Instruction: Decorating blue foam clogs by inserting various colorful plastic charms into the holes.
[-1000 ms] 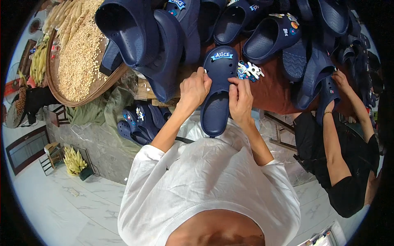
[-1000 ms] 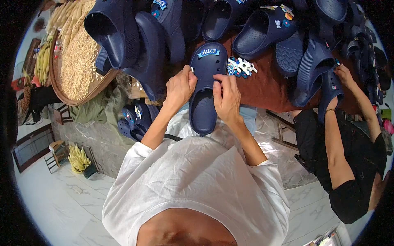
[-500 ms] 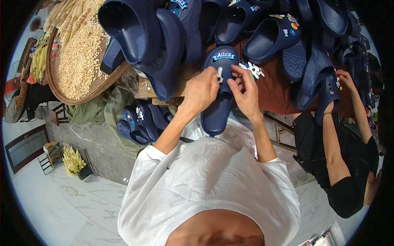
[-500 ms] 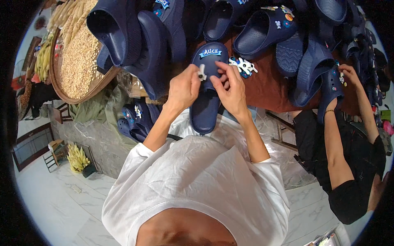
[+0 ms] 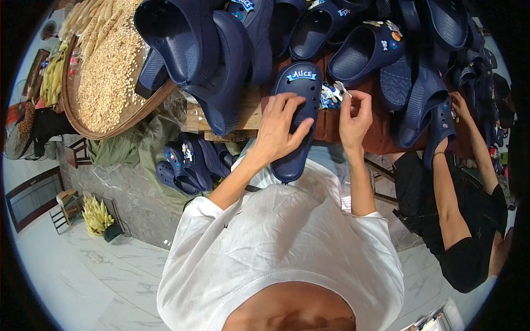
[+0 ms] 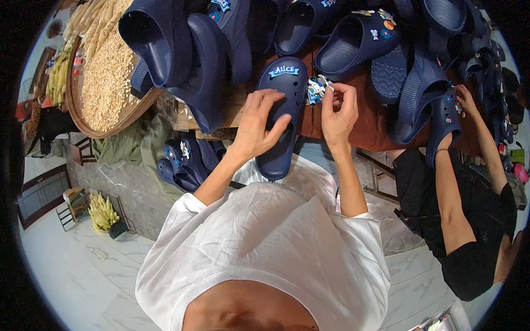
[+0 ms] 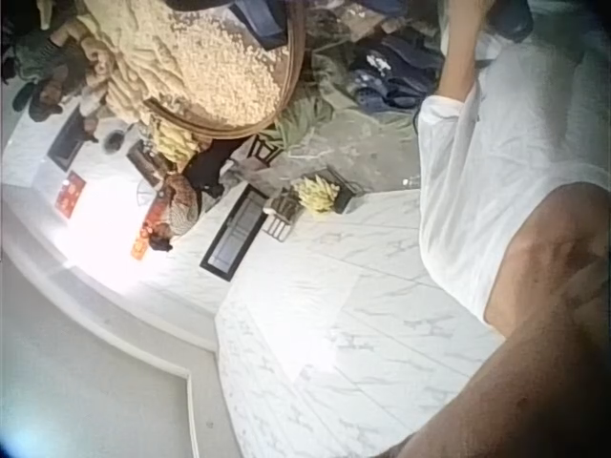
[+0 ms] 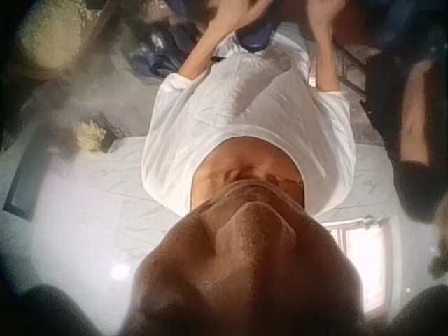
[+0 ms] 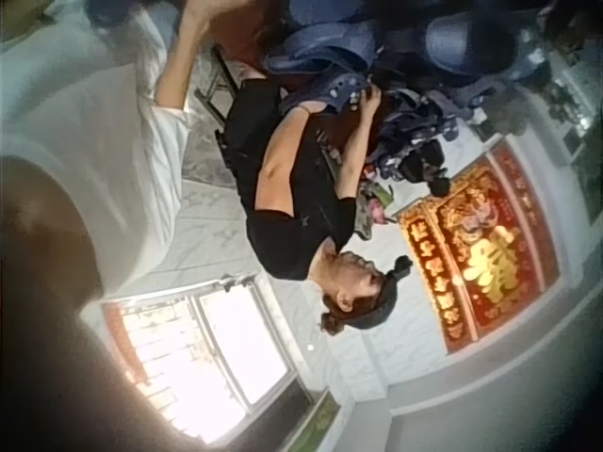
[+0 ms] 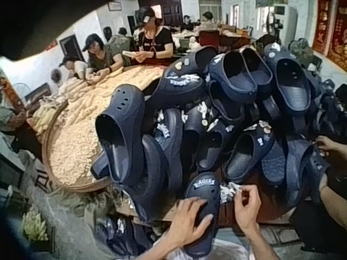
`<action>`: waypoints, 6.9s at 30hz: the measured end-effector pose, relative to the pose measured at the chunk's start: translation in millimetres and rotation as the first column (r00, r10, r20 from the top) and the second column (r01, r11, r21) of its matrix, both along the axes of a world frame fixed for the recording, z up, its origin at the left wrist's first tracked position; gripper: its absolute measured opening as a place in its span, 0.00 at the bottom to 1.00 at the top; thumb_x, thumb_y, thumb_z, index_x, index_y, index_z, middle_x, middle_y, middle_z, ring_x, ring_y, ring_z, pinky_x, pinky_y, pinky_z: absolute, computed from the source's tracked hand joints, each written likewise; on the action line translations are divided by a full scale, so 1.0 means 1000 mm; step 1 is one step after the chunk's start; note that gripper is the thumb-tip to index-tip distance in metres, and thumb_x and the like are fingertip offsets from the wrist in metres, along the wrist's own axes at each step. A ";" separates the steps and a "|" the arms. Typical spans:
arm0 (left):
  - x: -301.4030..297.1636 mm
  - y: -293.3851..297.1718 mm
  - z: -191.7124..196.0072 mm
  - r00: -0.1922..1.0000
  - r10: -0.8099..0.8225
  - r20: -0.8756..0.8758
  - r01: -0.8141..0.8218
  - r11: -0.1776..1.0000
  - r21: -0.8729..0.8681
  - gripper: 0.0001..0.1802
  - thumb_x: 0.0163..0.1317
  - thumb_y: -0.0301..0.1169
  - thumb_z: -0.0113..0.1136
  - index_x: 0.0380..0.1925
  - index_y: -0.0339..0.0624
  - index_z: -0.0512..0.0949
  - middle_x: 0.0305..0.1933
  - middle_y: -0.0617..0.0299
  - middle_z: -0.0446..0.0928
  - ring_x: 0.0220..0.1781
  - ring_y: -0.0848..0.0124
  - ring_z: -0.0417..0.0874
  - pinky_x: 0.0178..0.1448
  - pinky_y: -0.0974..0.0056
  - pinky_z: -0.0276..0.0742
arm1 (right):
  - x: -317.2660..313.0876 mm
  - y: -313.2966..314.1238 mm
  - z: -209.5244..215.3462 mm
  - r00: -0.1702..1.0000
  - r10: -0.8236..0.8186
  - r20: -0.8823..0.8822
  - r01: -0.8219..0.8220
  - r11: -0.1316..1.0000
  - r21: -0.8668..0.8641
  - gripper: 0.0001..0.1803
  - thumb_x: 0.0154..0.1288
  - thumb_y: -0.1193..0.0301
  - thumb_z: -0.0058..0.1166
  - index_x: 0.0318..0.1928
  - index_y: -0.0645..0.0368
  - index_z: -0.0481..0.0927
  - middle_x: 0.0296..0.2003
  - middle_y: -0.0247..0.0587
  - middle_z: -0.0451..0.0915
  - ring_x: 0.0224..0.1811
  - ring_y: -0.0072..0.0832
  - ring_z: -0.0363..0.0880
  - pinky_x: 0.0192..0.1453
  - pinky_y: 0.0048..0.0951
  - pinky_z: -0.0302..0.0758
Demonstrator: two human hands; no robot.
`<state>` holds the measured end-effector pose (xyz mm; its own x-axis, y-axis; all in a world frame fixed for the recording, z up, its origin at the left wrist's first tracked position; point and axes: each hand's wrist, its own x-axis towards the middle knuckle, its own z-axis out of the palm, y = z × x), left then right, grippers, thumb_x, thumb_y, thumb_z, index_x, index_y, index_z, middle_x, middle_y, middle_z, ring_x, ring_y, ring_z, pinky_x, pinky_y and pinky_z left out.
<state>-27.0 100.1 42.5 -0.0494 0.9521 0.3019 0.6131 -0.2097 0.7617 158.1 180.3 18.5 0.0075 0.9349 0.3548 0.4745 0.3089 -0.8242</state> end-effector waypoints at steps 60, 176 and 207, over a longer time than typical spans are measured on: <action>0.020 -0.014 -0.049 0.979 0.105 -0.176 -0.073 0.982 0.176 0.31 0.44 0.13 0.55 0.53 0.40 0.78 0.60 0.50 0.73 0.64 0.49 0.72 0.64 0.50 0.68 | -0.080 0.060 0.004 0.727 0.470 0.501 -0.384 0.883 -0.271 0.17 0.59 0.76 0.64 0.43 0.68 0.69 0.37 0.62 0.79 0.42 0.59 0.81 0.46 0.52 0.77; -0.248 -0.287 -0.307 -0.558 0.826 0.081 -0.354 -0.149 -0.923 0.16 0.54 0.43 0.73 0.30 0.46 0.77 0.23 0.66 0.69 0.16 0.72 0.62 0.20 0.62 0.58 | -0.042 -0.056 -0.063 0.858 0.450 0.247 -0.466 0.885 0.006 0.08 0.63 0.81 0.52 0.42 0.61 0.80 0.44 0.47 0.76 0.52 0.45 0.75 0.62 0.43 0.68; 0.021 -0.060 0.003 -0.188 0.460 0.868 0.227 0.880 -0.417 0.16 0.71 0.37 0.61 0.50 0.36 0.77 0.51 0.61 0.81 0.53 0.70 0.81 0.62 0.66 0.75 | 0.007 -0.027 -0.033 0.968 0.233 0.095 -0.220 0.967 -0.131 0.12 0.68 0.74 0.55 0.49 0.67 0.77 0.42 0.46 0.79 0.44 0.39 0.80 0.47 0.36 0.77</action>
